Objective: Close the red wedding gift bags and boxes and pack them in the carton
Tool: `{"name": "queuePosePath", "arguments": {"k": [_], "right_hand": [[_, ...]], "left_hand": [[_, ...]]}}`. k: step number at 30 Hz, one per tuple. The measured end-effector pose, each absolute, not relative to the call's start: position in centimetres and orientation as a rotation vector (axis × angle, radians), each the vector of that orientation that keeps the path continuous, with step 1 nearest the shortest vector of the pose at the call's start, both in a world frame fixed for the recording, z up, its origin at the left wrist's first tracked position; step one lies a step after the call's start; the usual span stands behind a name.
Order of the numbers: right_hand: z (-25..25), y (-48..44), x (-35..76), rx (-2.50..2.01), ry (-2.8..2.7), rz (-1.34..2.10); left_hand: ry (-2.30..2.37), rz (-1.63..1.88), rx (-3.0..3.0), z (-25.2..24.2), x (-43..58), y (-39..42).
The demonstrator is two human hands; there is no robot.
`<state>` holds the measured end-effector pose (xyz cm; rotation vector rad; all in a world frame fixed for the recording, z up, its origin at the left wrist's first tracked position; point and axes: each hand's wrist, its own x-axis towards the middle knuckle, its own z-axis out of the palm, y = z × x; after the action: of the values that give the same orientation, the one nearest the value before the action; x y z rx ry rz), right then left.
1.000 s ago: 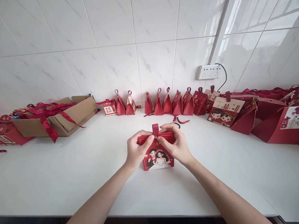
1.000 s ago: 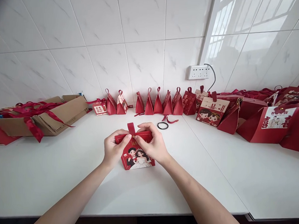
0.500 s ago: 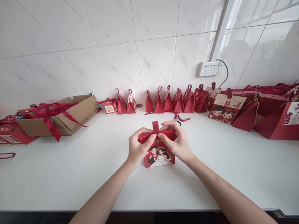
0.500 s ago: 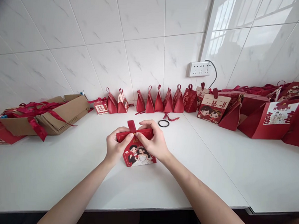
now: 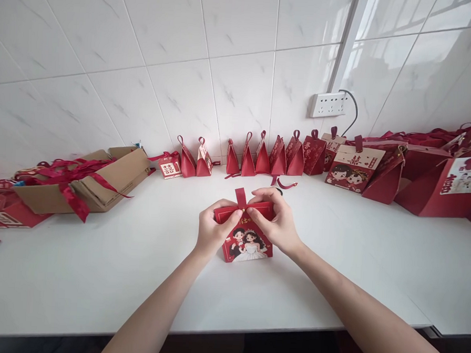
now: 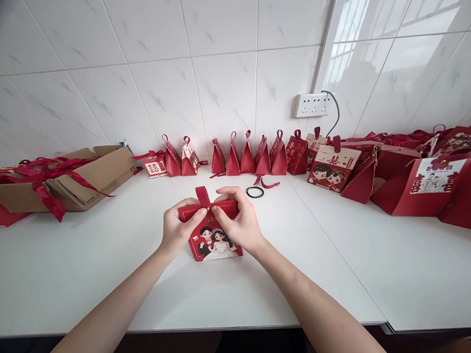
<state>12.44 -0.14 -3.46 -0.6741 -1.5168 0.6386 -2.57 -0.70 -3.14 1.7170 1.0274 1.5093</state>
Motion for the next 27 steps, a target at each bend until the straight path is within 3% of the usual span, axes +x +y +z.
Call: {"name": "queuePosePath", "arguments": {"k": [16,27], "right_hand": [[-3.2,-0.2,12.5,-0.713,-1.559,0.543],[-3.5,0.6,13.0,-0.658,-1.801,0.672]], "left_hand": [[1.094,1.495,1.773,-2.8,-2.5,-1.0],[1.194,1.52,1.653,-3.2,-3.5,-0.3]]}}
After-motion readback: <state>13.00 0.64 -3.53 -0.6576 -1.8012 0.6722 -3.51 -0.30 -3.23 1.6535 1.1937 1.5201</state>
